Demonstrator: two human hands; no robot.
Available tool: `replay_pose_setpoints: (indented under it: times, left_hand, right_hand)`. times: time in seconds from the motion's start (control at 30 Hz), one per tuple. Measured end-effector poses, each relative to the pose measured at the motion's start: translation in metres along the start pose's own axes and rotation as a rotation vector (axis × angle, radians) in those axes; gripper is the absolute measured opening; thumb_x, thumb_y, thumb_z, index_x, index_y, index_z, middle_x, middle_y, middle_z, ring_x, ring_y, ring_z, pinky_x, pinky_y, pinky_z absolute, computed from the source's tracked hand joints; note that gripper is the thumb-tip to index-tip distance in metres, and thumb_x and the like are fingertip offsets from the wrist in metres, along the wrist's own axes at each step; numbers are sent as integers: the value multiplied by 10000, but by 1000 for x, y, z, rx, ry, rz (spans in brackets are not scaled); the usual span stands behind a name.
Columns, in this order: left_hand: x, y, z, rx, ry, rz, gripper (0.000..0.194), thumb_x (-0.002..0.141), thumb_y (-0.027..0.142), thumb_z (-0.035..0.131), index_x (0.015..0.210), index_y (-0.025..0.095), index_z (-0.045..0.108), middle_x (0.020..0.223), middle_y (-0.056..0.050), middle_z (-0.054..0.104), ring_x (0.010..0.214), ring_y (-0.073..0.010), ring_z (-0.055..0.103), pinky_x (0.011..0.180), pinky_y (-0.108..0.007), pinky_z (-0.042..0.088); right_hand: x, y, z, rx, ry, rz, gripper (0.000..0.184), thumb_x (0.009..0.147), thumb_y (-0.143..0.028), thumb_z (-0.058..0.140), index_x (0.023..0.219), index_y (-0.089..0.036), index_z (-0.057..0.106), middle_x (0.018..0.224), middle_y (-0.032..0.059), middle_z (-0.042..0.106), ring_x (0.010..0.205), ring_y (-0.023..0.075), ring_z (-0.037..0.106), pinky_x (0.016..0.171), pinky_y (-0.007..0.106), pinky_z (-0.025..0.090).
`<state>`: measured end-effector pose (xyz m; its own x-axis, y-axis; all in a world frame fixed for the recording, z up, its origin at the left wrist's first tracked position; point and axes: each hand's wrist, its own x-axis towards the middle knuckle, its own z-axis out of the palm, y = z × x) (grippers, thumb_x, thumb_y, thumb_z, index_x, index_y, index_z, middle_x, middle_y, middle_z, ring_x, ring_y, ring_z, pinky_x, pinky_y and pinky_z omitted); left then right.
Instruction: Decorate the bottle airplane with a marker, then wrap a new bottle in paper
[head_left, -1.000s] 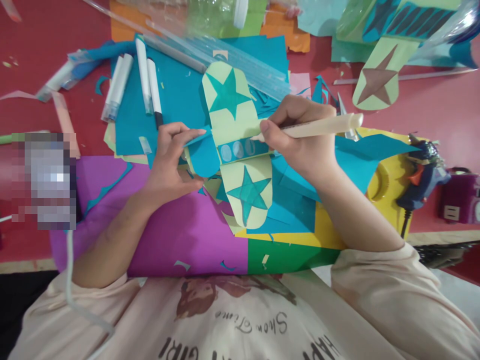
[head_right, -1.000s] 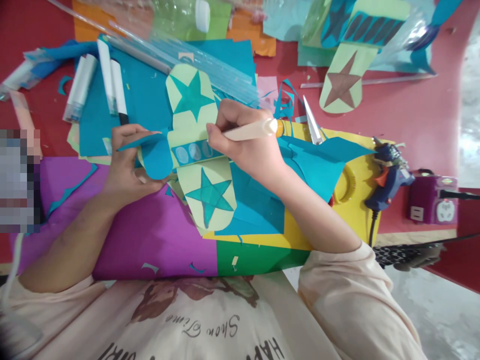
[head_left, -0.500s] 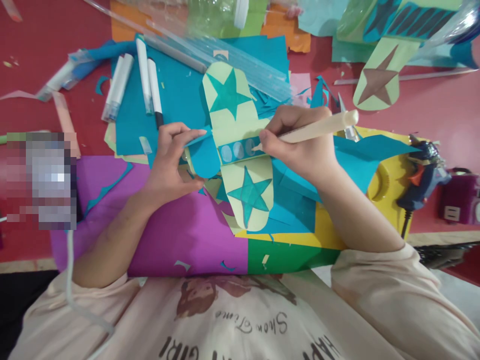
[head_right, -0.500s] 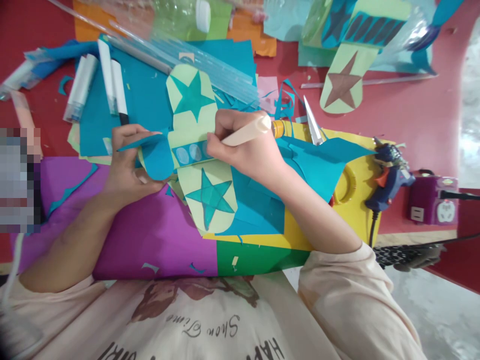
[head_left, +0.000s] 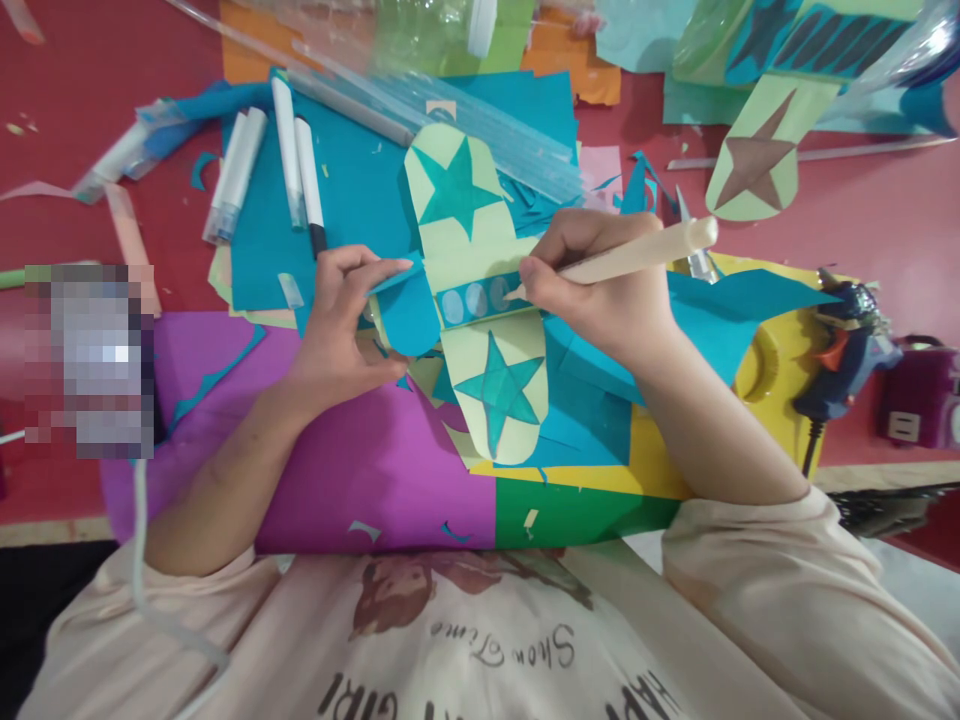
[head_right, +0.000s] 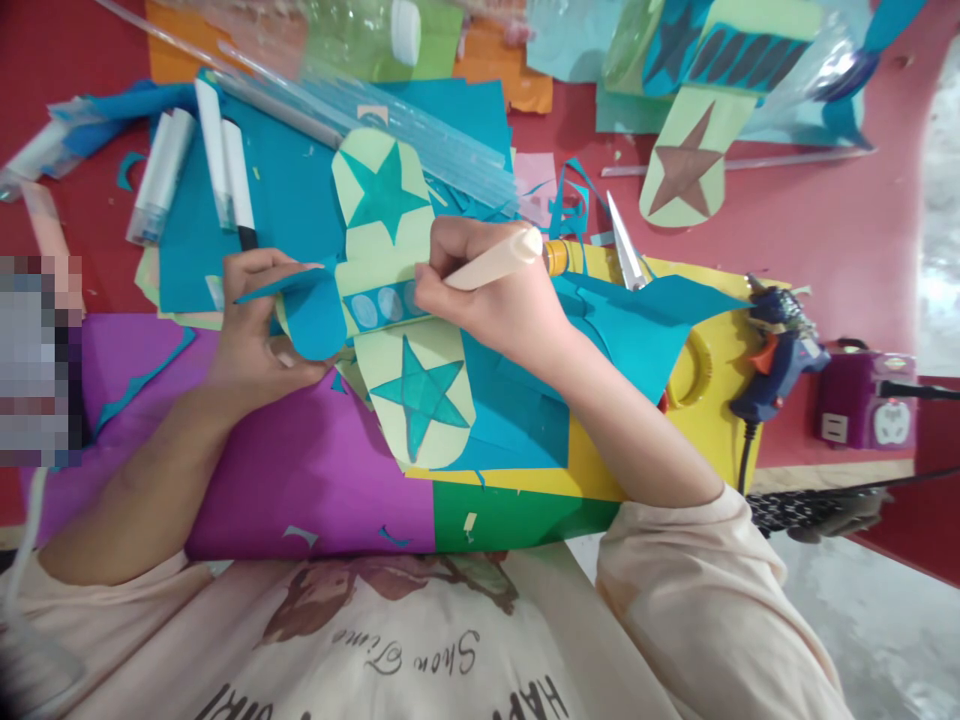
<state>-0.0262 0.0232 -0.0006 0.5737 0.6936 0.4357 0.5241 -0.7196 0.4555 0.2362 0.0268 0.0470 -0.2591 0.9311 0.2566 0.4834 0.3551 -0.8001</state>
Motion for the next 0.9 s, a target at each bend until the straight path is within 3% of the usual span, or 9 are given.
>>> replay_pose_setpoints:
  times: [0.33,0.9]
  left_hand:
    - [0,-2,-1,6,-29,-6,630,819,453,607,1372,244,390,1146,-78,388,1151,-268,508,899,-487,558]
    - [0,-1,0,21,0,26,636,804,428,612,1371,245,392,1138,-85,403,1140,-267,515,883,-446,566]
  right_hand:
    - [1,6,1,-3,63,-35,418,876,-471,604,585,-216,446,537,-30,519,490,81,434,456,272,371]
    - [0,-1,0,2,-15,55,303,799,-276,642,563,-223,459,536,-31,480,518,103,446,493,270,421]
